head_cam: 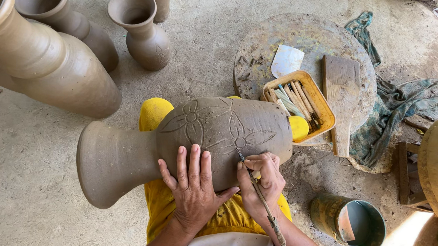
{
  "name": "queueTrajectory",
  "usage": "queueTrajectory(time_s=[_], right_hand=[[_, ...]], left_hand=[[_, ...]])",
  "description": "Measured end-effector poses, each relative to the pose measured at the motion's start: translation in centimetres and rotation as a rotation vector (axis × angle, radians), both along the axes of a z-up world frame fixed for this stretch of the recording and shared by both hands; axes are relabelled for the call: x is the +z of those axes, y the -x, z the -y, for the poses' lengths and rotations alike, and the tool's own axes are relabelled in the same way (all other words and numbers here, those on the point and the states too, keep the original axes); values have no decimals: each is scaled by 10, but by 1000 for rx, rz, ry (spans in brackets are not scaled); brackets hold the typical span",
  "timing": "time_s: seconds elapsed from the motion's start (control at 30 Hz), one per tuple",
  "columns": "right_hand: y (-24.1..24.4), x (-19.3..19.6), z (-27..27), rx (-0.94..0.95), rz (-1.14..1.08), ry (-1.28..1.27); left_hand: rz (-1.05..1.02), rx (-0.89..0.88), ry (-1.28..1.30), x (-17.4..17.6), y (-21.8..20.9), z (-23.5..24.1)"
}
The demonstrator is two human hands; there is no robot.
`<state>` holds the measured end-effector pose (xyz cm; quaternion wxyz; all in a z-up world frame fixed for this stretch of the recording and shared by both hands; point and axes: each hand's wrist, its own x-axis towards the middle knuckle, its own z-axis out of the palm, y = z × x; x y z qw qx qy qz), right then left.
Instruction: The person carves a floral design into a large clay vase by hand using a wooden tool. They rotate the vase on their lap, wiping the surface and adding detailed petal-like patterns and circles.
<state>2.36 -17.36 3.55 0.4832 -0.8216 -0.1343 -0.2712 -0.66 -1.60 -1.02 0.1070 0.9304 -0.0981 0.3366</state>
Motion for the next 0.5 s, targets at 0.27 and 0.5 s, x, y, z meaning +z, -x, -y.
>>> queueTrajectory(time_s=[0.27,0.5], right_hand=[[-6,-3,-7,16,38,-26],[-12,-1,-7,69,54,5]], left_hand=[[77,13,-2,-1,-5,-2],[72,5,17,6,-10,-4]])
